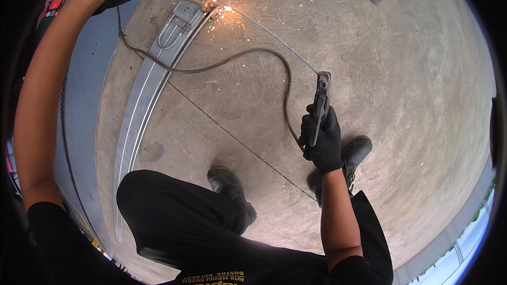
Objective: The person adjusts their glasses, walks to a welding station, and begins welding a metal bar. They use a welding torch to apply welds to the metal bar, creating sparks and visible weld beads.
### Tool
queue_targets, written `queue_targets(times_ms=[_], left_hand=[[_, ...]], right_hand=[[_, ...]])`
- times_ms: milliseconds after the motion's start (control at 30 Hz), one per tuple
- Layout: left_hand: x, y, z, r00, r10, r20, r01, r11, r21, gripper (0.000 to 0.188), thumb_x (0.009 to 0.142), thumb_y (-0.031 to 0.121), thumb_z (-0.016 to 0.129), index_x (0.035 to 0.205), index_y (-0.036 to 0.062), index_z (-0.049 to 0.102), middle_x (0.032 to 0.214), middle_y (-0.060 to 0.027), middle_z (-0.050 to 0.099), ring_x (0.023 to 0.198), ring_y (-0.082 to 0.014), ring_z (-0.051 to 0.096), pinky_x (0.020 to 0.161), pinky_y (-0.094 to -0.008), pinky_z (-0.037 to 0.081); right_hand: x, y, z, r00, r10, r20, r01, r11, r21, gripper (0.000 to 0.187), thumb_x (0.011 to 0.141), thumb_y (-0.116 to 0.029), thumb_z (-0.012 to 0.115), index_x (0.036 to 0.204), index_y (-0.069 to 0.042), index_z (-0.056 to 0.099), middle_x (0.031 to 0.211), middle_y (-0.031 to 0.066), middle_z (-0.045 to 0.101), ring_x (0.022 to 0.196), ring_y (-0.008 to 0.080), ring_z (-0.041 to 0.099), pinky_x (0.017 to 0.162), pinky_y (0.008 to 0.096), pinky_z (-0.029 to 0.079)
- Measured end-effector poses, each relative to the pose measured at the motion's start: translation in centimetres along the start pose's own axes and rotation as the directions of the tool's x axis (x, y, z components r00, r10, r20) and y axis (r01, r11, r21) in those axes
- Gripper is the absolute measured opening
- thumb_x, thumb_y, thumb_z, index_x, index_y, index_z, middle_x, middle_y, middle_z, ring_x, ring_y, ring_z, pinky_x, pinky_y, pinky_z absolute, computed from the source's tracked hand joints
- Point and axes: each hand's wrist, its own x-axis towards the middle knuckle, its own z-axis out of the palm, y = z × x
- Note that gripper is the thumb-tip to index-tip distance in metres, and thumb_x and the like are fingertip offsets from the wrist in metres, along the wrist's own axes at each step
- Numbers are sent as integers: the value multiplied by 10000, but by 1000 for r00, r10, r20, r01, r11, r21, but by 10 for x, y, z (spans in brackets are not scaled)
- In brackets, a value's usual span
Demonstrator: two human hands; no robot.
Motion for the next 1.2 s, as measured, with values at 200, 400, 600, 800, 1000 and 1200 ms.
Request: queue_targets(times_ms=[200, 400, 600, 800, 1000, 1200], left_hand=[[3, -6, 2, 1000, 0, -4, 0, 1000, 10, 482, 896, 448, 681, 1200, 77, 727, 1155, -161, 731, 1090, -327, 678, 955, -412, 510], [12, -15, 6, 999, 53, 0, -53, 998, 27, 477, 900, 447, 673, 1187, 71, 730, 1144, -168, 731, 1080, -329, 679, 948, -412, 511], [10, -10, 4, 1000, 29, 4, -30, 999, 33, 474, 901, 445, 673, 1182, 68, 732, 1134, -173, 732, 1075, -326, 680, 944, -411, 512], [10, -13, 3, 1000, 28, 13, -28, 999, 24, 469, 901, 439, 673, 1176, 64, 734, 1140, -169, 731, 1077, -321, 680, 943, -409, 512], [11, -17, 4, 994, 107, 36, -107, 994, -18, 443, 907, 417, 673, 1151, 53, 738, 1118, -161, 740, 1047, -308, 695, 936, -398, 515], [8, -12, 6, 995, 99, -22, -99, 995, 2, 441, 908, 412, 672, 1147, 48, 737, 1117, -166, 739, 1050, -304, 697, 926, -400, 518]], right_hand=[[0, 0, -9, 999, -48, -14, 49, 996, 78, 297, 980, -142, 633, 1220, -18, 510, 728, 6, 550, 520, 101, 526, 455, 251, 448], [6, 12, -7, 997, -79, 23, 81, 993, -90, 291, 958, -115, 642, 1202, -31, 509, 756, 11, 565, 532, 94, 533, 470, 241, 452], [6, 16, -7, 998, -60, 33, 62, 996, -67, 119, 971, -81, 635, 1071, -68, 573, 860, -25, 573, 702, 44, 511, 611, 242, 439], [11, 21, -8, 994, -98, 44, 102, 989, -106, 257, 940, -90, 660, 1155, -48, 526, 804, 4, 568, 609, 80, 527, 541, 244, 457], [11, 22, -7, 995, -84, 44, 87, 994, -63, 195, 961, -85, 634, 1134, -49, 550, 865, -13, 567, 692, 56, 515, 608, 233, 449], [7, 12, -2, 996, -79, 43, 79, 997, 4, 252, 946, -89, 621, 1175, -36, 529, 815, 3, 558, 621, 86, 526, 565, 250, 468]])
